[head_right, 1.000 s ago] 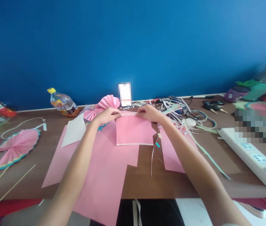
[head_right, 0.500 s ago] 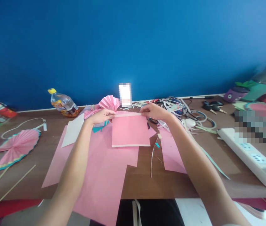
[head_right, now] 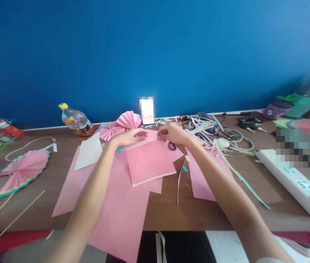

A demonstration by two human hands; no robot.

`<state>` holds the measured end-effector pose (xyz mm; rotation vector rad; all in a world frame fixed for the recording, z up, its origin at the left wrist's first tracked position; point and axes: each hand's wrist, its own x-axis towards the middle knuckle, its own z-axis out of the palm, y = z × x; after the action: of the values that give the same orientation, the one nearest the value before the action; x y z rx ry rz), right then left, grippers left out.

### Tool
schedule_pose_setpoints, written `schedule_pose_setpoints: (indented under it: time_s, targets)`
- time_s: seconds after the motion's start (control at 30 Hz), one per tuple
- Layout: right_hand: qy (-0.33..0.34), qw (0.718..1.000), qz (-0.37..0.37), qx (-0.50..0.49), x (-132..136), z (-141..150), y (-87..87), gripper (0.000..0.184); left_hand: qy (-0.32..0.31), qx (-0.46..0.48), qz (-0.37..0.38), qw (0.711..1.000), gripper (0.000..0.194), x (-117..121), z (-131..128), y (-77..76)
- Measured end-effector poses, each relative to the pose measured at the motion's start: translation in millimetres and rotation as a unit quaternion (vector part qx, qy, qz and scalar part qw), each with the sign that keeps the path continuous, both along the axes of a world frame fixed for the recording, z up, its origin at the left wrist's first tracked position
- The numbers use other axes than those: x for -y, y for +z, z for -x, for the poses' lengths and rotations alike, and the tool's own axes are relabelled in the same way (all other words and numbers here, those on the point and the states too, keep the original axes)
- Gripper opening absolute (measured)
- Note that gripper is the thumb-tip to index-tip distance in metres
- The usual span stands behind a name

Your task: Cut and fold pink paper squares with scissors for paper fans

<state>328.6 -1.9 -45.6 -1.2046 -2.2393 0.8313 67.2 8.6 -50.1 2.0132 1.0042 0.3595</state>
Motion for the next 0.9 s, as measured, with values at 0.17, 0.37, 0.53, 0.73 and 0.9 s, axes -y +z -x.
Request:
schedule_pose_setpoints:
  time_s: [0.17,0.37,0.53,0.73,0.9]
  targets:
    - [-0.011,0.999,0.005,-0.037,5.5,7.2,0.7,0.016,-0.021,-0.001,-0.055,0.998,0.031,6.1,-29.8,-9.4]
    - [-0.014,0.996,0.006,-0.087,2.6,6.5,0.5,0.045,-0.010,0.040,-0.025,0.999,0.030,8.9,-26.8,-5.3]
    - [-0.053,0.995,-0.001,-0.085,1.6,7.7,-2.1,0.045,0.009,0.087,-0.029,0.996,0.038,8.5,-31.5,-10.3]
    - [-0.026,0.999,-0.002,-0.038,3.2,6.0,4.0,0.035,0.030,0.107,-0.068,0.991,0.033,1.7,-39.0,-21.9]
    - [-0.166,0.954,-0.027,0.250,-5.9,-15.2,-9.0,0.030,0.070,0.103,-0.090,0.988,0.034,-10.5,-23.5,-34.6]
